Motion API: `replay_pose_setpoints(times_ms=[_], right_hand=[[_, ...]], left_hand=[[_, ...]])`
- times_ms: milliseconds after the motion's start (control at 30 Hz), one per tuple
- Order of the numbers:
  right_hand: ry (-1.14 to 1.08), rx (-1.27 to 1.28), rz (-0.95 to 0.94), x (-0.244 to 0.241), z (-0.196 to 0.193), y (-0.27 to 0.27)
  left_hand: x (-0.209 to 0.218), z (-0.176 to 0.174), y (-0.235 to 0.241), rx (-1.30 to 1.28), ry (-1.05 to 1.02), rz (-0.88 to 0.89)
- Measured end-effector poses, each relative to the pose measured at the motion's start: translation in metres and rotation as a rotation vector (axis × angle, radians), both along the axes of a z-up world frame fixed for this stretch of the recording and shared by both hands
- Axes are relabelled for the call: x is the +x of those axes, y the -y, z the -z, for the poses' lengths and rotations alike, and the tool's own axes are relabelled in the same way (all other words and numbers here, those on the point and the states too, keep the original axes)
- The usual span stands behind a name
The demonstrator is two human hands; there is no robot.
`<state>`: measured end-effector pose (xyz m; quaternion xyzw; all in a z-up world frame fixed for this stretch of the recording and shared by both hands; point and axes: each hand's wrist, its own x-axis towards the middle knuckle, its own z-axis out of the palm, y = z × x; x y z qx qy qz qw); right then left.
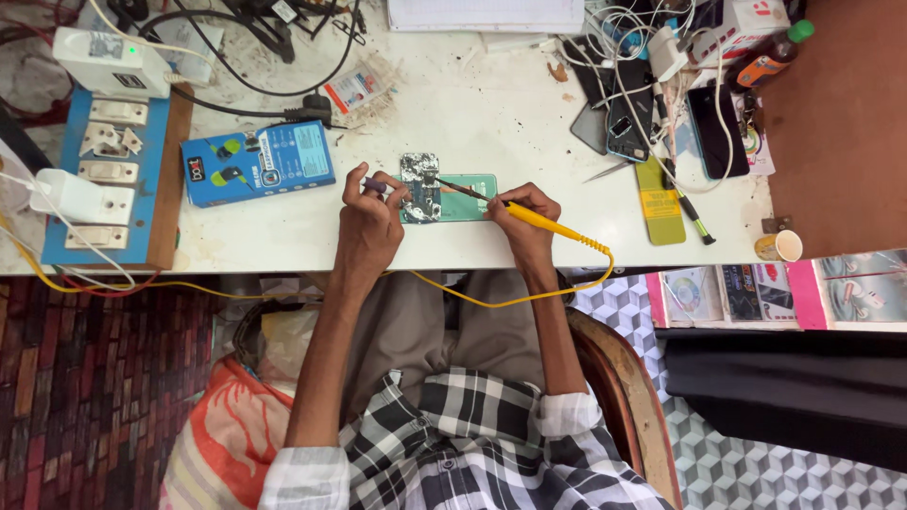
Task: The person uses a soldering iron and solder wire to apply solder to a green circuit board placed on a workbench. They repeatedly heat specific points on the board and feed solder to create joints, occasionally adjusting the board's position.
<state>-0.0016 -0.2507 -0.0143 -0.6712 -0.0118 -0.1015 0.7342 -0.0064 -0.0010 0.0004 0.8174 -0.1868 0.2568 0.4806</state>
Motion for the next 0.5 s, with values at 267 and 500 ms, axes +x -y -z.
replay_pose_setpoints(times_ms=[267, 500], right_hand=[[0.002, -0.039, -0.006, -0.0023, -0.0021, -0.0012], [-0.012, -0.027, 0.013, -0.0028, -0.0063, -0.0029]], left_hand=[[-0.0018, -0.0020, 0.0002, -0.009, 0.020, 0.026], [0.0002, -0.0015, -0.0004, 0.020, 0.004, 0.012]])
